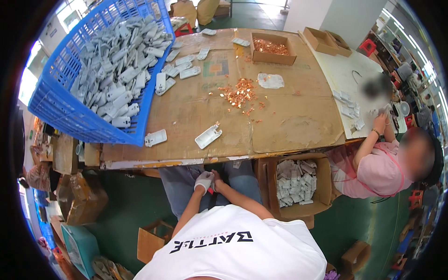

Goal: The person picks up a plastic housing and a metal contact, fits the contact into the housing, and applies glue from a syringe. After repeating this process, they gather several completed housings and place them into a cardboard box.

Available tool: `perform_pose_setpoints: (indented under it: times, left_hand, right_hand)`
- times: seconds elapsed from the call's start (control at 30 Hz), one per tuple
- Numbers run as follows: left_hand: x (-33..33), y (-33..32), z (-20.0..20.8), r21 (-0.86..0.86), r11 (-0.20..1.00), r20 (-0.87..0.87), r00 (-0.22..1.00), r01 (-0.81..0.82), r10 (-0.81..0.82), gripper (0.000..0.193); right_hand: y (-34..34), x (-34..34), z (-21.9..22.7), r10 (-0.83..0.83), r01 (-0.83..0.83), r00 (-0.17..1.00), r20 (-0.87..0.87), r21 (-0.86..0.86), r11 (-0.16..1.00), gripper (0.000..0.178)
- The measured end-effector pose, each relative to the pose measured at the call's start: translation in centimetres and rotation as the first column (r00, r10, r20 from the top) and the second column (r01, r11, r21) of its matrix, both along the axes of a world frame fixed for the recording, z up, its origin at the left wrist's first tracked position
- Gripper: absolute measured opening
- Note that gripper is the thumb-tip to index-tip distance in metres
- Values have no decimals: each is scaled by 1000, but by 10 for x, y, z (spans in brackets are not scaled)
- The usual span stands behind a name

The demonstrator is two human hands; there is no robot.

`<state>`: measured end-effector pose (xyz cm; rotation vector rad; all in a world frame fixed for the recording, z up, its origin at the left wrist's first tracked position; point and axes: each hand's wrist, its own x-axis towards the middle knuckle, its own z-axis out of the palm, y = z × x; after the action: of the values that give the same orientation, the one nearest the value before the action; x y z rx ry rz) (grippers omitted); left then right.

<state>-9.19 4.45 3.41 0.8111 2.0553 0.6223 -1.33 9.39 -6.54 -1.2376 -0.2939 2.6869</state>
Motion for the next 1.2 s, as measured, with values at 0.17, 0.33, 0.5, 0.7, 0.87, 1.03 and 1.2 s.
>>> perform_pose_setpoints:
  times: [0.17,0.33,0.5,0.7,0.87,1.03,1.2]
  left_hand:
    - [-2,-4,-45,172,983,55,996,59,-70,36]
    - [-8,6,-30,14,994,361,928,-104,92,27]
    - [-7,6,-28,81,994,6,997,-75,75,25]
    - [-1,6,-22,59,973,-84,970,-224,229,22]
    - [5,14,1,-31,999,-299,954,17,-26,20]
    - [7,21,36,-238,971,-277,956,27,-94,27]
    - [3,-5,-11,37,991,-160,980,127,-119,28]
  right_hand:
    - [0,3,13,-86,85,995,-56,-18,996,53]
    - [6,6,10,-50,49,982,-183,-9,999,49]
    - [4,5,10,63,-58,989,-134,42,997,45]
    - [-9,-2,69,47,-66,996,76,268,961,45]
    - [-30,-1,8,-29,24,998,56,99,995,46]
    - [-3,5,-49,-21,19,999,-50,-33,999,47]
    - [-3,11,-8,-25,24,995,-99,-6,1000,49]
